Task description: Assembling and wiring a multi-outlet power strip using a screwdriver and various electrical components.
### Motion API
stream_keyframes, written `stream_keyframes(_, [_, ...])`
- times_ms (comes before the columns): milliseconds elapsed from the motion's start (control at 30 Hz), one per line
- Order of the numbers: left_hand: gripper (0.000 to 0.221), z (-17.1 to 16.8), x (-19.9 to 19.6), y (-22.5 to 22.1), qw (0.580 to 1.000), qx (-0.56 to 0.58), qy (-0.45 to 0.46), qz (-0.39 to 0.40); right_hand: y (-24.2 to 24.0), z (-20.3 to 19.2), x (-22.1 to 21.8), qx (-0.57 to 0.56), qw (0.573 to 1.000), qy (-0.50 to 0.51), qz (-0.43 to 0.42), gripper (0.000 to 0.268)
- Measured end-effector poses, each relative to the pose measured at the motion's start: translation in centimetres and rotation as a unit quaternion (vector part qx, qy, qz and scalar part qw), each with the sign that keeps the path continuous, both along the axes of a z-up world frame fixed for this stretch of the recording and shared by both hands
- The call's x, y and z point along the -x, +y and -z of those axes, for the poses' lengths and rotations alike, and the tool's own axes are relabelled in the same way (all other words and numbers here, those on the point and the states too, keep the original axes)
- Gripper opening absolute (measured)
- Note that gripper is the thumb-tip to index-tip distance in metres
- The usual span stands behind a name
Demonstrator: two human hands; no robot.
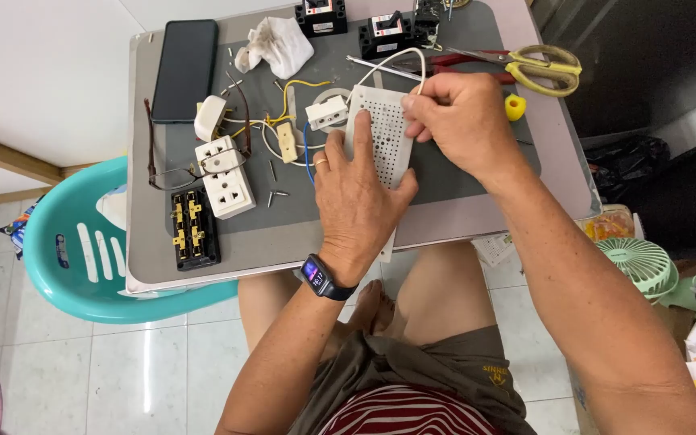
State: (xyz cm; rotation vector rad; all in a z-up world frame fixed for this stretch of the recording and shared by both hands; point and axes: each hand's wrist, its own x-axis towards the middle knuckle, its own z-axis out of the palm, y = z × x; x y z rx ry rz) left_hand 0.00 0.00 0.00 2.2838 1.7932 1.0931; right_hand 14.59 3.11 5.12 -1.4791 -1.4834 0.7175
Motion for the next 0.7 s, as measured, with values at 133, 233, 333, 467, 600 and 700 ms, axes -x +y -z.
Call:
stream_keyframes(133, [0.09, 0.2, 0.2, 0.2, 1.0, 0.003, -0.007, 0.0, 0.0, 0.3, -0.2, 0.002, 0.999, -0.008, 0.032, 0.017])
stream_keyframes(233, [0.09, 0.2, 0.2, 0.2, 1.0, 0.008, -0.007, 0.005, -0.1, 0.8, -0.4, 0.005, 0.998, -0.006, 0.066, 0.016])
stream_keyframes(333, [0.089, 0.2, 0.1, 0.2, 1.0, 0.013, -0.005, 0.008, 0.0, 1.4, -0.7, -0.013, 0.999, -0.028, 0.04, 0.015])
stream_keyframes(467, [0.09, 0.2, 0.2, 0.2, 1.0, 0.018, -0.006, 0.007, 0.6, 2.7, -1.1, -0.099, 0.984, -0.137, 0.059, 0.016])
stream_keyframes(600, [0.089, 0.3, 0.2, 0.2, 1.0, 0.017, -0.003, 0.008, 1.0, 3.2, -1.2, -0.153, 0.964, -0.214, 0.041, 0.027])
stream_keyframes(700, [0.088, 0.2, 0.1, 0.1, 1.0, -0.004, -0.003, 0.01, 1.1, 2.8, -0.9, -0.143, 0.968, -0.205, 0.035, 0.024])
